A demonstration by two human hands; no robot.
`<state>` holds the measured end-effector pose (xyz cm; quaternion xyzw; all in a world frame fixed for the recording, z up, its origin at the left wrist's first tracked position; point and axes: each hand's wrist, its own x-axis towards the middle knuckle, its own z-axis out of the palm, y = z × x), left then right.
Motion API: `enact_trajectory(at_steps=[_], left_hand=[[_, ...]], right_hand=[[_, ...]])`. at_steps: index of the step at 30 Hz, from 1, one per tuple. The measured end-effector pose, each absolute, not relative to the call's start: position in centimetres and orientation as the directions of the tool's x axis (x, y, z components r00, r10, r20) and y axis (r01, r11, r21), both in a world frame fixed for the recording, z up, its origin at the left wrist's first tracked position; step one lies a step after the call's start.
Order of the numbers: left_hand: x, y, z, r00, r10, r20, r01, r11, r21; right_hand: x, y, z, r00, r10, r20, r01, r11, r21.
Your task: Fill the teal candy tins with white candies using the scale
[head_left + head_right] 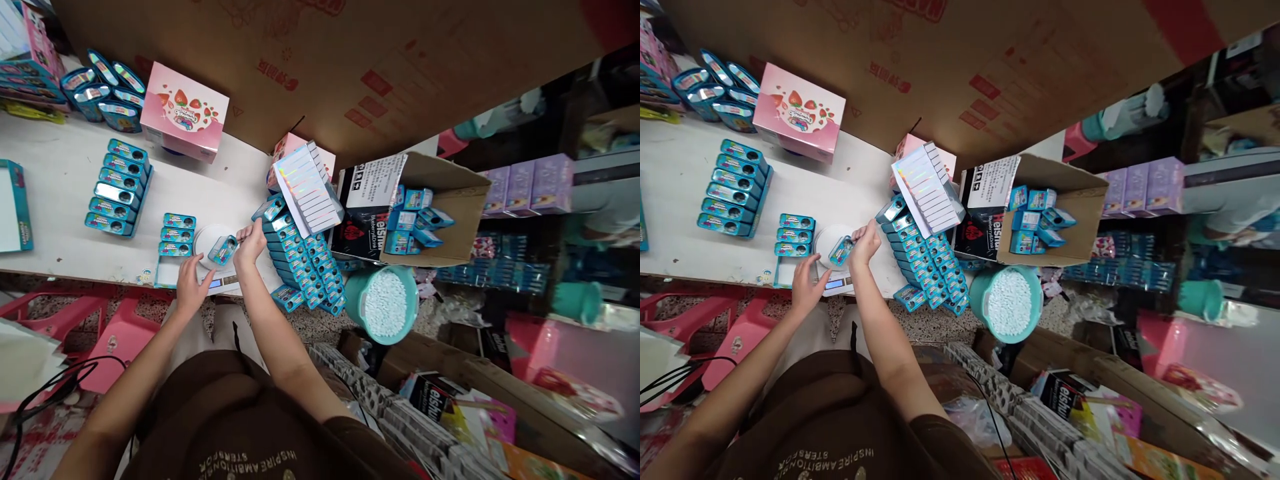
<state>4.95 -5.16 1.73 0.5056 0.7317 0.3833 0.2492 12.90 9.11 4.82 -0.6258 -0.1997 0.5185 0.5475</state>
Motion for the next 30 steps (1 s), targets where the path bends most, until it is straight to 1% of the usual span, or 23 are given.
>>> enact_trajectory(at_steps=[4, 8, 13, 18, 24, 30], left_hand=[[3.5, -7.7, 2.0, -0.470, 0.882, -0.006, 0.514, 0.279, 0.811], [2.7, -9.7, 1.7, -0.499, 0.865, -0.048, 0.499, 0.332, 0.801], [2.5, -10.2, 1.5, -0.502, 0.863, -0.048, 0.500, 0.335, 0.798], [2.4, -10.0, 1.7, -0.520, 0.853, -0.042, 0.501, 0.344, 0.794], [2.4, -9.9, 1.8, -0.512, 0.859, -0.025, 0.511, 0.328, 0.794], [2.5, -10.0, 1.9, -0.513, 0.858, -0.038, 0.499, 0.334, 0.800]], right_hand=[[13.3, 9.7, 5.5, 0.422, 0.799, -0.428, -0.355, -0.288, -0.889], [13.5, 10.0, 6.0, 0.425, 0.797, -0.428, -0.342, -0.297, -0.892], [13.6, 9.7, 5.9, 0.388, 0.809, -0.441, -0.353, -0.311, -0.882], [13.6, 9.4, 5.5, 0.369, 0.823, -0.432, -0.327, -0.320, -0.889], [13.3, 9.0, 5.5, 0.337, 0.835, -0.436, -0.359, -0.314, -0.879], [13.4, 8.3, 5.2, 0.330, 0.838, -0.434, -0.307, -0.339, -0.889]])
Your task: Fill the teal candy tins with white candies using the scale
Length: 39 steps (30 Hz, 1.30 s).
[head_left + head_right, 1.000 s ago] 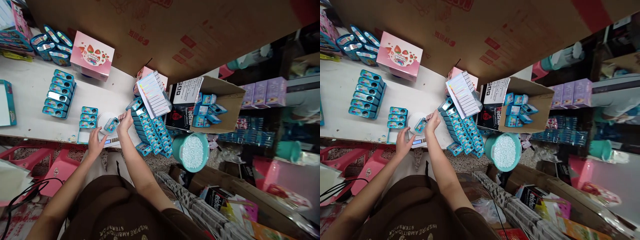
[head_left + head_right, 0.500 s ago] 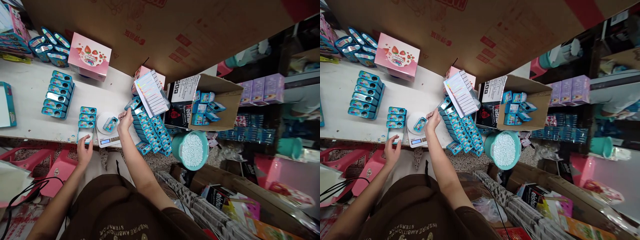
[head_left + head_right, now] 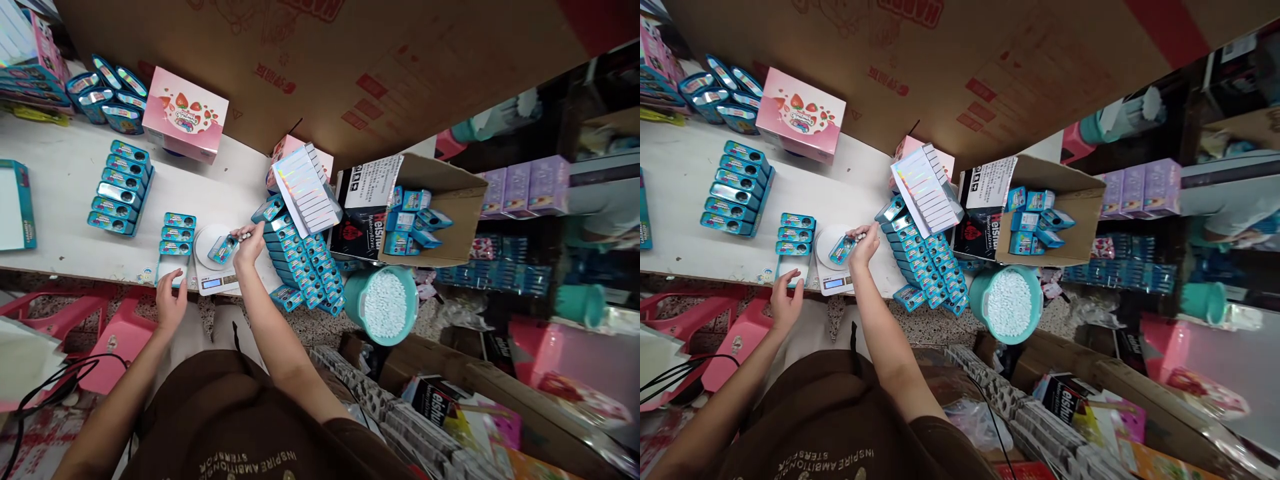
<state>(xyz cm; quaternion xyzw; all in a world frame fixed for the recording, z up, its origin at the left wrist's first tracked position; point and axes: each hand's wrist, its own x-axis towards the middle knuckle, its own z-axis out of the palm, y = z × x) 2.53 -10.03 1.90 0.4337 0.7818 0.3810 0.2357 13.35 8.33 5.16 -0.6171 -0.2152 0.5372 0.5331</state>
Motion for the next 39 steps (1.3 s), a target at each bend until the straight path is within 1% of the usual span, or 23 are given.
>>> enact_trajectory(at_steps=[15, 20, 25, 29, 33, 37, 39], left_hand=[[2.5, -10.6, 1.5, -0.510, 0.860, -0.022, 0.504, 0.320, 0.802], [2.4, -10.7, 1.5, -0.513, 0.858, -0.027, 0.507, 0.328, 0.797], [2.3, -10.7, 1.5, -0.513, 0.858, -0.018, 0.510, 0.322, 0.798], [2.2, -10.8, 1.6, -0.518, 0.855, -0.020, 0.513, 0.329, 0.793], [2.1, -10.7, 1.8, -0.524, 0.851, -0.029, 0.509, 0.340, 0.791], [2.0, -10.5, 1.9, -0.519, 0.854, -0.034, 0.505, 0.339, 0.794], [2.1, -10.3, 1.9, -0.518, 0.855, -0.033, 0.511, 0.340, 0.789]], right_hand=[[12.9, 7.2, 5.1, 0.284, 0.910, -0.303, -0.238, -0.239, -0.941], [13.1, 6.6, 4.4, 0.238, 0.947, -0.215, -0.152, -0.183, -0.971], [13.4, 6.0, 3.9, 0.179, 0.967, -0.180, -0.081, -0.168, -0.983], [14.7, 5.9, 4.2, 0.197, 0.975, -0.107, 0.023, -0.114, -0.993], [18.6, 5.4, 4.5, 0.238, 0.968, -0.076, 0.170, -0.119, -0.978], [25.0, 4.3, 4.1, 0.350, 0.936, -0.031, 0.333, -0.155, -0.930], [28.8, 3.3, 3.8, 0.452, 0.892, -0.028, 0.376, -0.219, -0.900]])
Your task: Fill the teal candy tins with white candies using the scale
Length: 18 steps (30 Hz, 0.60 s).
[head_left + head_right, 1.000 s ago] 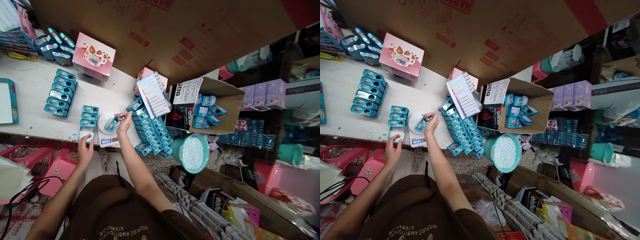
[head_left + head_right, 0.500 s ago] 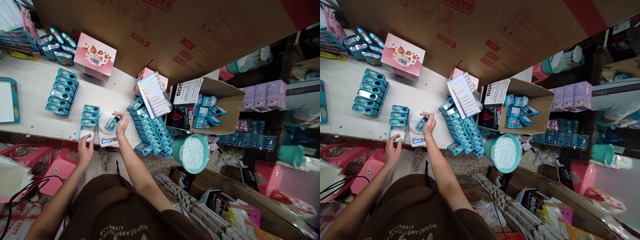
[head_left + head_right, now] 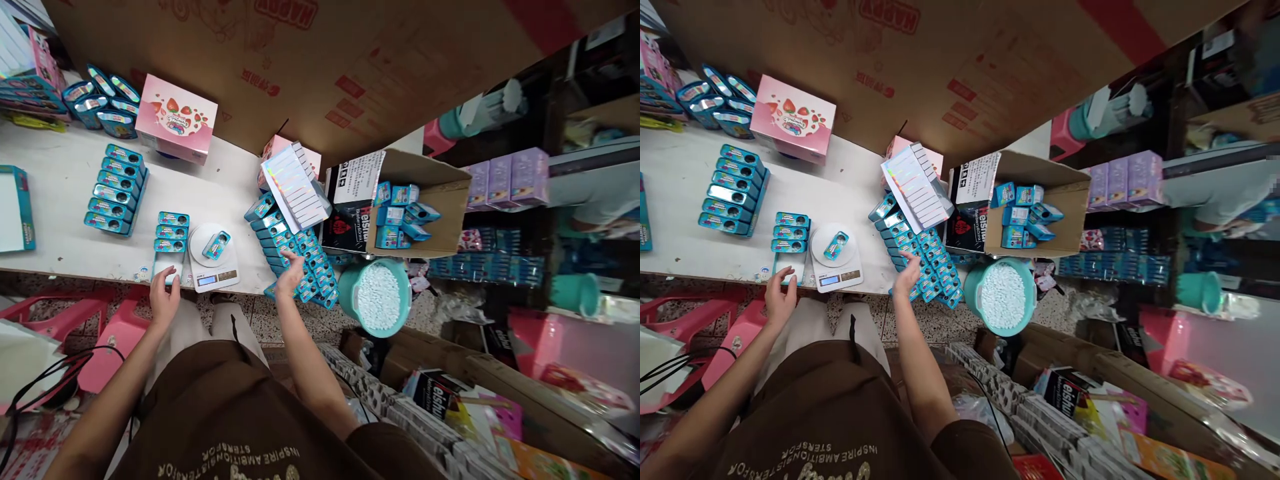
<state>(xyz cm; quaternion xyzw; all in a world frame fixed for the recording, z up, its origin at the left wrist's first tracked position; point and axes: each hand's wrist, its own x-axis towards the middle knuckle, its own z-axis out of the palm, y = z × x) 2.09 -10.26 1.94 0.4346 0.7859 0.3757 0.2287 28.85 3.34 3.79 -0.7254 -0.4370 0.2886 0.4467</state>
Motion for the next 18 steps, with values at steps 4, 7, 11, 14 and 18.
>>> enact_trajectory(at_steps=[4, 7, 11, 14, 18], left_hand=[[2.5, -9.5, 2.1, -0.513, 0.857, -0.037, 0.523, 0.346, 0.779], [2.9, -8.8, 2.5, -0.516, 0.856, -0.033, 0.530, 0.349, 0.773], [3.5, -8.1, 3.0, -0.530, 0.848, -0.019, 0.544, 0.357, 0.760], [4.3, -7.9, 3.6, -0.555, 0.831, -0.015, 0.549, 0.380, 0.745], [5.9, -8.2, 4.8, -0.596, 0.803, 0.008, 0.573, 0.418, 0.704]], right_hand=[[36.7, 0.9, 3.1, 0.637, 0.771, -0.013, 0.414, -0.357, -0.837], [42.7, -1.2, 2.8, 0.743, 0.666, 0.066, 0.487, -0.470, -0.736], [50.9, -3.3, 3.1, 0.891, 0.450, 0.051, 0.418, -0.773, -0.478], [56.8, -3.4, 3.3, 0.929, 0.369, 0.030, 0.357, -0.872, -0.334], [63.1, -1.4, 2.5, 0.899, 0.430, -0.081, 0.412, -0.894, -0.173]])
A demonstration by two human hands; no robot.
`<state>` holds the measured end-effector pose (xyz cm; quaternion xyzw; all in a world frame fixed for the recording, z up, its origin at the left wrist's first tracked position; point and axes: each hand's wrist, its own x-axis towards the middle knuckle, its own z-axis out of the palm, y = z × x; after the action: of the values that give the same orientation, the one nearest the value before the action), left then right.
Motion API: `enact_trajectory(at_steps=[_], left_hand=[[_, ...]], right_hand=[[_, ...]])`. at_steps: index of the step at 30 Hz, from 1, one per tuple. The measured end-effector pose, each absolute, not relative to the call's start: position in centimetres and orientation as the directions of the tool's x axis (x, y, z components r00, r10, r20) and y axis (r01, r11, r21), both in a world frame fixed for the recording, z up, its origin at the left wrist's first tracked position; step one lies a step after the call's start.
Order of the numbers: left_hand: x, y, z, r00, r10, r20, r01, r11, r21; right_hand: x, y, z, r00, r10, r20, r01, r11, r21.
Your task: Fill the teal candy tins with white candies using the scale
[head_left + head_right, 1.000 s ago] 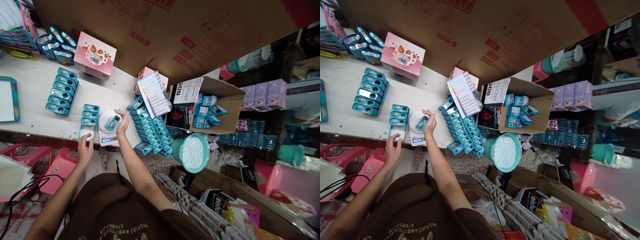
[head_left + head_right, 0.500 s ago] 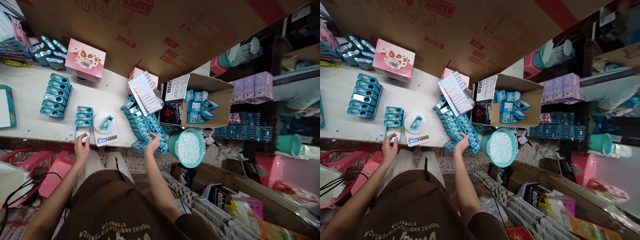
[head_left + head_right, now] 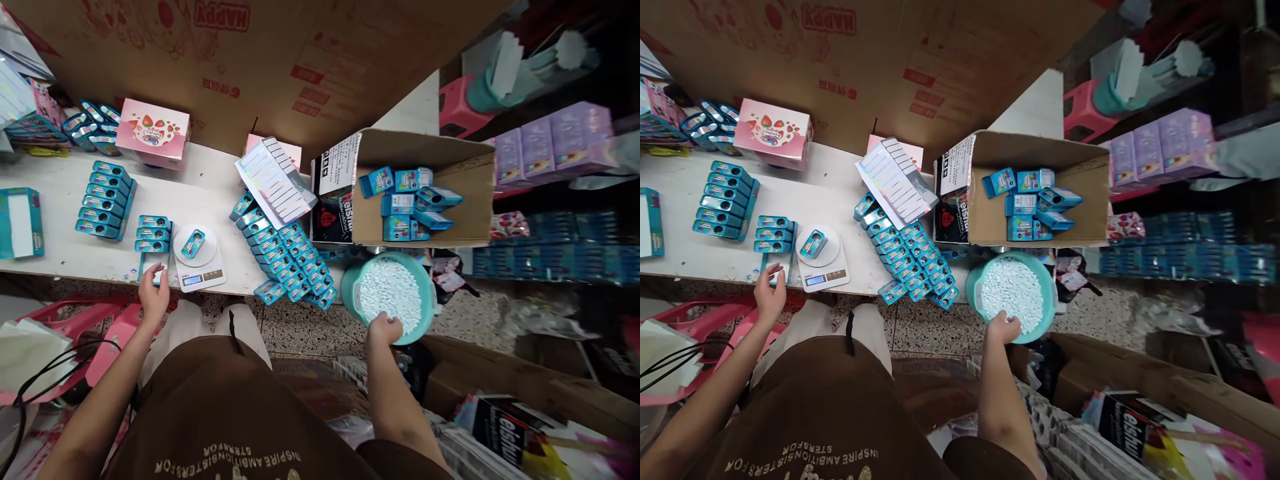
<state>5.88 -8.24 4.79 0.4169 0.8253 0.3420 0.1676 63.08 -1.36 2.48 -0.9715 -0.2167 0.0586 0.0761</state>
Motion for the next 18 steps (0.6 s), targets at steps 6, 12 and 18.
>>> enact_trajectory(at_steps=[6, 12, 18], left_hand=[[9.1, -9.2, 6.7, -0.692, 0.721, 0.032, 0.549, 0.497, 0.672], [12.0, -9.8, 7.9, -0.703, 0.706, 0.082, 0.589, 0.514, 0.623], [13.2, -10.2, 8.0, -0.675, 0.729, 0.114, 0.645, 0.508, 0.571]], right_hand=[[67.1, 1.8, -0.4, 0.841, 0.466, -0.275, 0.456, -0.884, -0.105], [69.9, 1.0, -1.1, 0.746, 0.624, -0.232, 0.575, -0.779, -0.250], [71.6, 0.3, -0.4, 0.781, 0.617, -0.098, 0.558, -0.760, -0.334]])
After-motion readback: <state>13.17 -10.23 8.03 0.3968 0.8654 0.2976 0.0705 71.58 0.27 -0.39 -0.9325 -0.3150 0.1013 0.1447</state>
